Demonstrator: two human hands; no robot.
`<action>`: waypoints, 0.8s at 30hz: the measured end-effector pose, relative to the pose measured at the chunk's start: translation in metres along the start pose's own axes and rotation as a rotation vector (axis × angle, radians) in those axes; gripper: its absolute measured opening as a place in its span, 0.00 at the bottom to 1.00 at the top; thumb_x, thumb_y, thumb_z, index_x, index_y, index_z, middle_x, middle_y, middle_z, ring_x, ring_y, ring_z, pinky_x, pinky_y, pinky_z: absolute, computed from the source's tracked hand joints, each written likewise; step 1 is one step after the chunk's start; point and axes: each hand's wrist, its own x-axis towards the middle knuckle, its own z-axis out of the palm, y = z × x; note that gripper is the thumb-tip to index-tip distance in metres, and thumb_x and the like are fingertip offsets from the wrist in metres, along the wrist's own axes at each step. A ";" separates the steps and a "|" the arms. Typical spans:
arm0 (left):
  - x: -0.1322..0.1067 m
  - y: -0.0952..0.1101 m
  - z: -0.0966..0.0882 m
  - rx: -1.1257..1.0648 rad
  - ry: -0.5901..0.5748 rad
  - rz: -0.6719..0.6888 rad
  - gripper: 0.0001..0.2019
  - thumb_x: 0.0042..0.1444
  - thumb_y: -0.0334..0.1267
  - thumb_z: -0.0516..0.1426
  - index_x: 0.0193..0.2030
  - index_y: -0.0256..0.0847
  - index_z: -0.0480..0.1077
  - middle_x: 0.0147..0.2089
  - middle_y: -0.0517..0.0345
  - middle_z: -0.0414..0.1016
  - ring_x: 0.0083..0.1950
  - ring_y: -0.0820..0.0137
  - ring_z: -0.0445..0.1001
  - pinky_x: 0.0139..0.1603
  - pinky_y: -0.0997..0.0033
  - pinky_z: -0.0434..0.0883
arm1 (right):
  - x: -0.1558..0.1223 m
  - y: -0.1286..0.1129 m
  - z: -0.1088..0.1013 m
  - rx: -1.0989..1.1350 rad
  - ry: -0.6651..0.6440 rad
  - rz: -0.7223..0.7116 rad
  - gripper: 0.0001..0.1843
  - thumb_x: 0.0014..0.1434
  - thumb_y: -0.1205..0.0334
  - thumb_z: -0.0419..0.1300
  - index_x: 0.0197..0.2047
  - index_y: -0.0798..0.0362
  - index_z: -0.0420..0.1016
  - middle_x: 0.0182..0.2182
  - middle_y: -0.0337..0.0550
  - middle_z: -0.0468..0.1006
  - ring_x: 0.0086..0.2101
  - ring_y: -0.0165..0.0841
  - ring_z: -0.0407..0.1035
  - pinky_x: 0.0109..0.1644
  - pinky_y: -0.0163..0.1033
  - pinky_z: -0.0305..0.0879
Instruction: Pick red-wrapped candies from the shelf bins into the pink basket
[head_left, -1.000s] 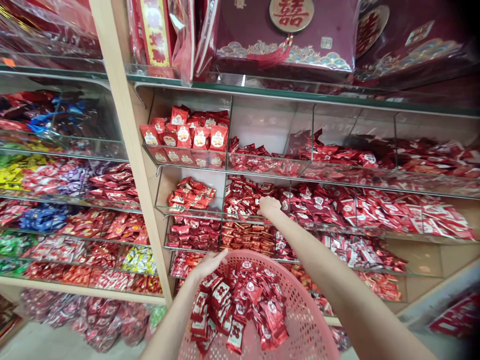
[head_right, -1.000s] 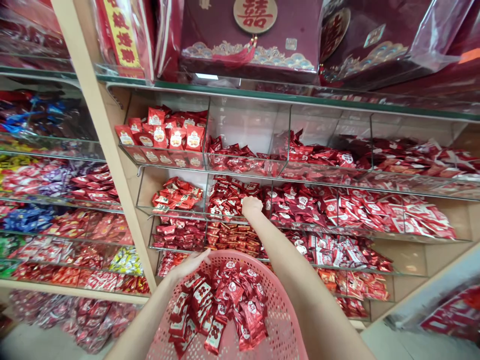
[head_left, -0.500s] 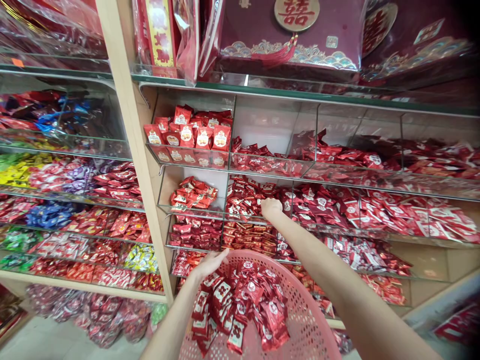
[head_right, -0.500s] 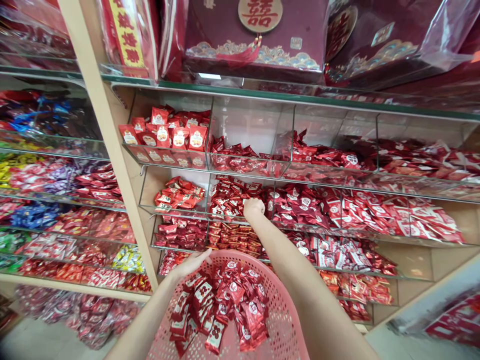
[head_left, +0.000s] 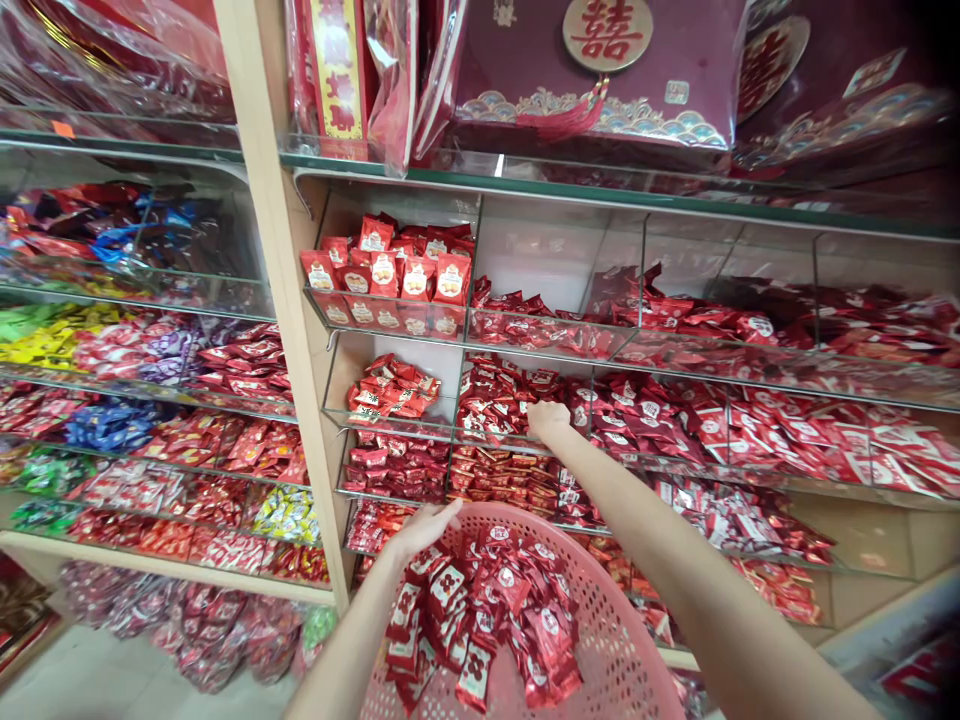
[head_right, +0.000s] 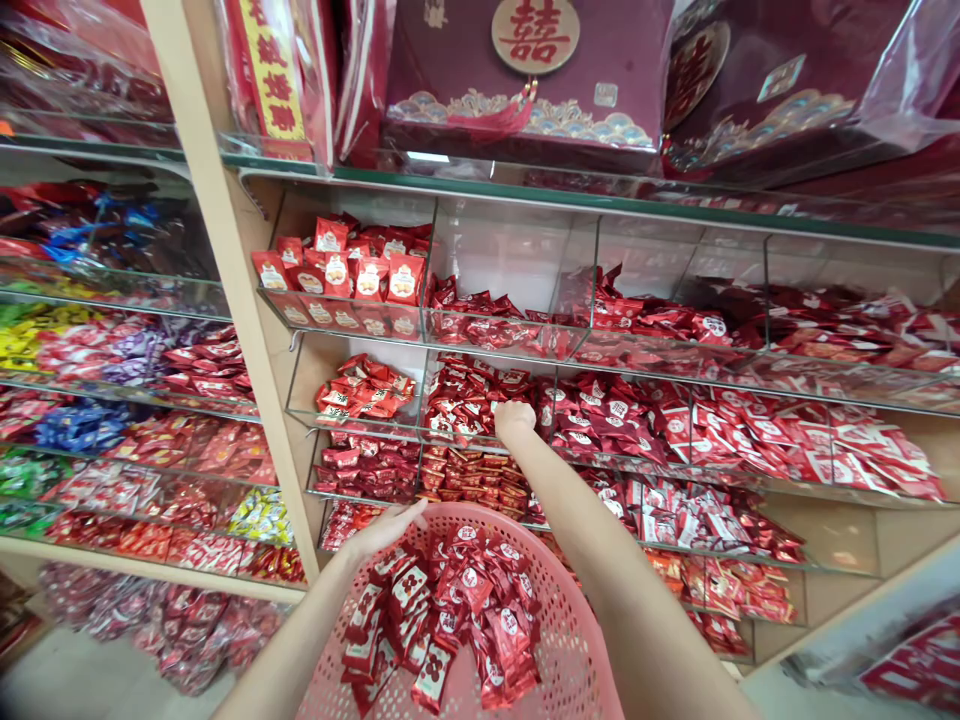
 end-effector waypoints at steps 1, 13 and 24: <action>0.000 0.000 0.000 0.002 0.000 0.000 0.35 0.48 0.70 0.40 0.34 0.43 0.76 0.48 0.55 0.76 0.54 0.58 0.69 0.59 0.61 0.58 | 0.000 0.002 0.001 0.000 0.006 -0.004 0.18 0.52 0.67 0.61 0.48 0.62 0.74 0.46 0.62 0.75 0.46 0.45 0.70 0.45 0.47 0.67; -0.003 0.004 -0.001 0.025 -0.008 -0.003 0.35 0.48 0.69 0.41 0.35 0.42 0.76 0.48 0.55 0.75 0.53 0.58 0.68 0.60 0.61 0.57 | -0.016 0.032 -0.022 0.264 0.156 -0.139 0.11 0.52 0.61 0.56 0.30 0.57 0.78 0.30 0.48 0.77 0.32 0.34 0.71 0.34 0.34 0.61; 0.003 -0.003 0.002 -0.009 -0.005 0.011 0.34 0.49 0.67 0.42 0.35 0.41 0.76 0.46 0.54 0.76 0.52 0.59 0.69 0.58 0.62 0.58 | -0.107 0.015 -0.008 1.519 0.021 -0.256 0.15 0.48 0.50 0.61 0.27 0.56 0.73 0.19 0.34 0.67 0.20 0.22 0.56 0.22 0.29 0.53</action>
